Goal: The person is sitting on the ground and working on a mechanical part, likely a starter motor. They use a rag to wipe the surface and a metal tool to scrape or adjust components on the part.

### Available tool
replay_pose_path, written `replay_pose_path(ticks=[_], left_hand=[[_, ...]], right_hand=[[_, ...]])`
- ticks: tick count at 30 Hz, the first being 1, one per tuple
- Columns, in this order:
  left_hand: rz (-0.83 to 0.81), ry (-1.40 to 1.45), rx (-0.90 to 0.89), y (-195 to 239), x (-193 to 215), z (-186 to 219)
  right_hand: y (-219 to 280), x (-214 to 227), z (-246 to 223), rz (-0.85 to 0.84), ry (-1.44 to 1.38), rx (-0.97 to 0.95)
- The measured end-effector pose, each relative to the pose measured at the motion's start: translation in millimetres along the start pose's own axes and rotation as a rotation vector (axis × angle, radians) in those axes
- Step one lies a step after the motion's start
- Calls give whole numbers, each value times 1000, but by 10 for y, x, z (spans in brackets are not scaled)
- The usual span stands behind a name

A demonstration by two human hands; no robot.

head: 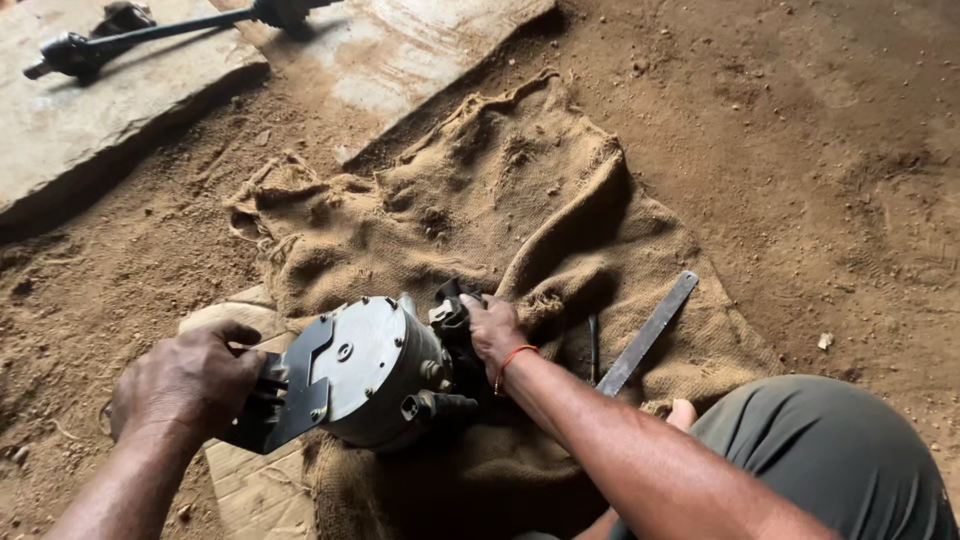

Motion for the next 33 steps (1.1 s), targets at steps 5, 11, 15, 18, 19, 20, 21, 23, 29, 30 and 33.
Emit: replay_pose_path(ticks=[5, 11, 15, 18, 19, 20, 21, 23, 29, 30, 33], left_hand=[[2, -10, 53, -2, 107, 15], [-17, 56, 53, -18, -56, -69], [-3, 83, 47, -84, -7, -85], [23, 33, 9, -79, -34, -89], [25, 45, 17, -62, -43, -112], [25, 55, 17, -59, -47, -87], [26, 64, 17, -39, -50, -69], [43, 67, 20, -90, 49, -19], [-29, 34, 68, -44, -33, -67], [-24, 34, 71, -47, -13, -55], [5, 66, 25, -61, 60, 22]], right_hand=[[221, 162, -513, 71, -146, 122], [496, 481, -1117, -126, -575, 49], [952, 259, -1446, -138, 31, 752], [967, 92, -936, -175, -222, 120], [986, 63, -894, -162, -175, 123], [963, 100, -885, -140, -130, 127], [959, 99, -893, -126, -81, 201], [796, 74, -1038, -88, 7, 374], [446, 50, -547, 127, 175, 198], [413, 55, -519, 112, 190, 156], [420, 203, -615, 148, 159, 87]])
Point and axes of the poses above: each hand's wrist, its own y-axis away from the middle knuckle, its own x-axis out of the back of the hand, z = x × y, the point moved 6 cm from there along -y, towards the middle knuckle, and after that the axes turned 10 degrees about y, right-handed, at the moved point
